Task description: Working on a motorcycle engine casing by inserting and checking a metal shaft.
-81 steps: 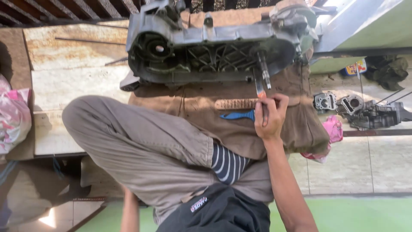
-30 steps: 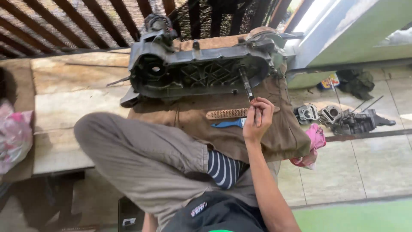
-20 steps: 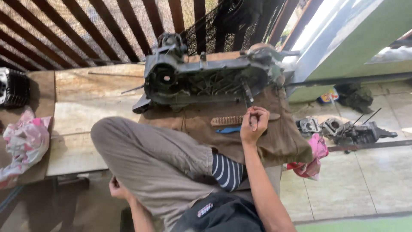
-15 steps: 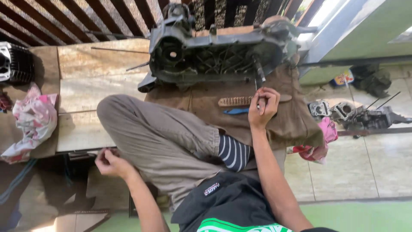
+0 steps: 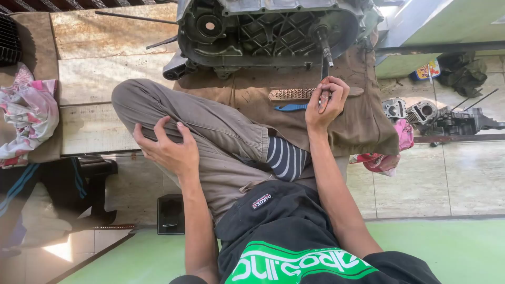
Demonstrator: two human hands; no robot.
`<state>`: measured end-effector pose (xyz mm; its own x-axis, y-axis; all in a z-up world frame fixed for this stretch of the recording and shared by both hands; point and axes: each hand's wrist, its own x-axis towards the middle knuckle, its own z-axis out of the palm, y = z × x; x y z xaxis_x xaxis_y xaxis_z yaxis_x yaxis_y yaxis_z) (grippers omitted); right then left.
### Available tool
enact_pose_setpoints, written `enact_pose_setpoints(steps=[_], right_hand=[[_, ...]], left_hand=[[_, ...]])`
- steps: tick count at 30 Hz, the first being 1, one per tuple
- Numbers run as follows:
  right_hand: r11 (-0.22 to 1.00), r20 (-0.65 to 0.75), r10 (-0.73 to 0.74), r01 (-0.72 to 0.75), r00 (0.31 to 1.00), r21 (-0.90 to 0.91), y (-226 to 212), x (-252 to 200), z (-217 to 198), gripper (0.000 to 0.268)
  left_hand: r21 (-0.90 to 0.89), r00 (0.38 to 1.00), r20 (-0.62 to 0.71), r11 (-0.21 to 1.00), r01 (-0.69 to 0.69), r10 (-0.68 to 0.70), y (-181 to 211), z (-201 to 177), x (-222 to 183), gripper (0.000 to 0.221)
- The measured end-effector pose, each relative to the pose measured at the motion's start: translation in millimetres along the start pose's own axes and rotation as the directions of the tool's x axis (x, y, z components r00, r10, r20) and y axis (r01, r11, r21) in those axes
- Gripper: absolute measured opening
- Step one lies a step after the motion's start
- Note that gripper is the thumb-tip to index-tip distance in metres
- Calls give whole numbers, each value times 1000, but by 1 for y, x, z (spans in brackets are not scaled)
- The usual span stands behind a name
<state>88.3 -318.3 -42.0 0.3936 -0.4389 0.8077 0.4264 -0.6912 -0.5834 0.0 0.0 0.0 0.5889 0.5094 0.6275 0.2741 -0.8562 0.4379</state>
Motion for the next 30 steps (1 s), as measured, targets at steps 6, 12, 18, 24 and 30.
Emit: enact_pose_setpoints(steps=[6, 12, 18, 24, 30], right_hand=[[1000, 6, -19, 19, 1000, 23, 17, -9, 6, 18], [998, 27, -3, 1, 1000, 69, 12, -9, 6, 21], [995, 35, -6, 2, 999, 102, 6, -5, 3, 19], [997, -9, -14, 15, 1000, 75, 14, -7, 1, 19], [996, 15, -16, 15, 1000, 85, 0, -1, -2, 16]], left_hand=[[-34, 1000, -25, 999, -15, 14, -3, 0, 1, 25], [-54, 998, -55, 998, -23, 20, -7, -4, -1, 22], [-81, 998, -55, 996, -23, 18, -5, -9, -1, 21], [-76, 998, -57, 997, -22, 18, -4, -9, -1, 22], [-64, 1000, 6, 998, -19, 20, -4, -13, -3, 25]])
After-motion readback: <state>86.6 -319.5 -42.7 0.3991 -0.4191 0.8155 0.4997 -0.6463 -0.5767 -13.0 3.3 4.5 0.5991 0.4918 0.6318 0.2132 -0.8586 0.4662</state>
